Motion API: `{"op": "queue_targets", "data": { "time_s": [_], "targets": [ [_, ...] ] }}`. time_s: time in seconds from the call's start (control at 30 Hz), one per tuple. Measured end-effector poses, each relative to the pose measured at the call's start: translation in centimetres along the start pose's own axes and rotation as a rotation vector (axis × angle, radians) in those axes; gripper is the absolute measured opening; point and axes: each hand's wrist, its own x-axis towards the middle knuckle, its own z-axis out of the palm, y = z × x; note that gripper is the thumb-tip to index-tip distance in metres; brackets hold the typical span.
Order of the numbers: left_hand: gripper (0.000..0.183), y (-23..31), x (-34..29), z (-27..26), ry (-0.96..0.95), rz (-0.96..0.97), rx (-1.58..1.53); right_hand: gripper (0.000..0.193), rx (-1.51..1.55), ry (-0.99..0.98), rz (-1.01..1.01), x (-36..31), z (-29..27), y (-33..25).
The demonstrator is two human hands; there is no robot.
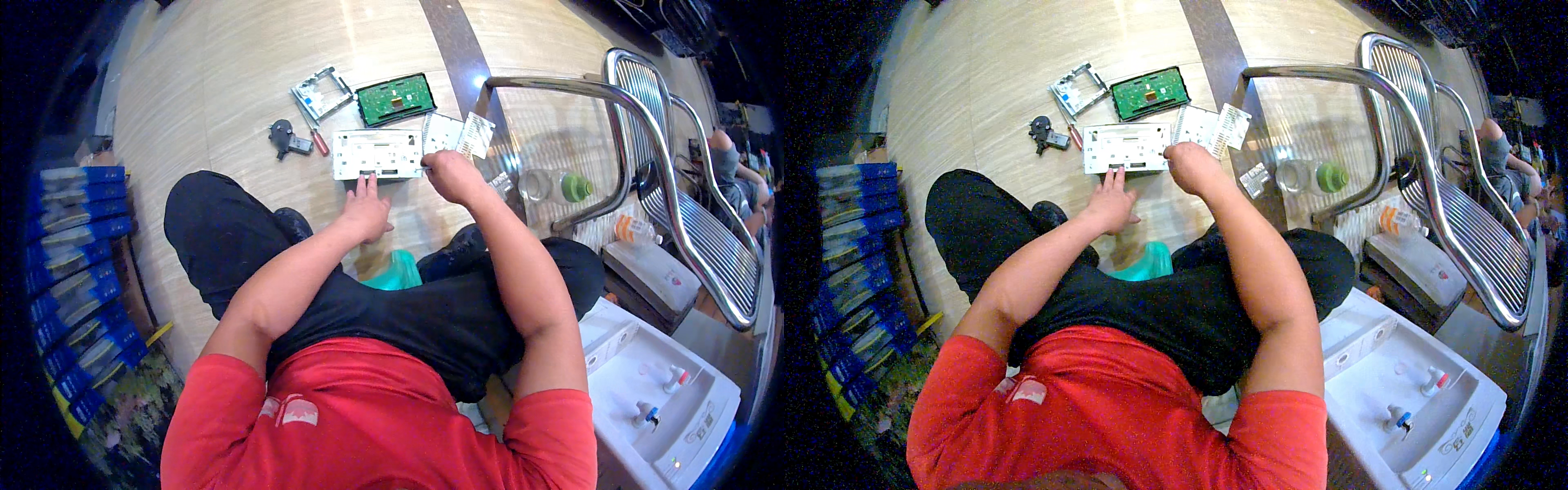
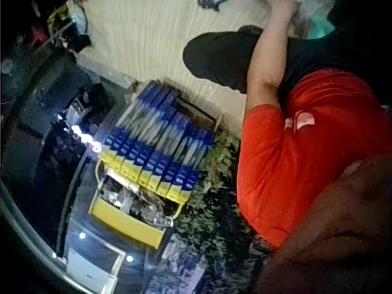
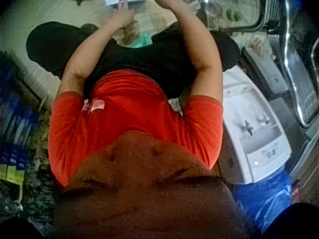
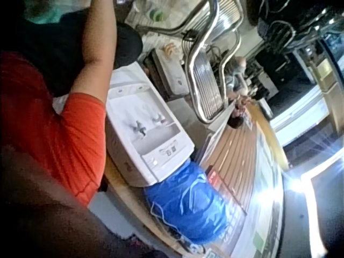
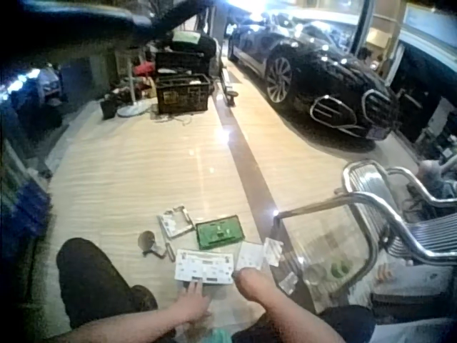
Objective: The person disassembles a car stereo unit by removing a front panel and metal housing pieces by hand, then uses a screwdriver to remove small screws from an internal circuit board.
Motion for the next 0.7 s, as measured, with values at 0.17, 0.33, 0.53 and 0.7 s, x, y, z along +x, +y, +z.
{"op": "queue_targets", "data": {
  "time_s": [0.17,0.33,0.53,0.7],
  "targets": [
    [0.063,-0.14,-0.24,0.33,0.037,0.012,0.030,0.023,-0.034,-0.086,-0.026,0.15,-0.53,-0.57],
    [0.065,0.08,-0.37,0.09,0.025,0.006,0.006,0.023,0.079,-0.029,0.022,0.57,-0.10,-0.07],
    [0.066,0.07,-0.34,0.06,0.009,0.004,-0.004,0.023,0.100,-0.007,0.019,0.61,-0.39,0.04],
    [0.067,0.09,-0.32,0.24,0.005,0.004,0.002,0.023,0.118,-0.014,-0.022,0.41,-0.48,-0.04]
  ]
}}
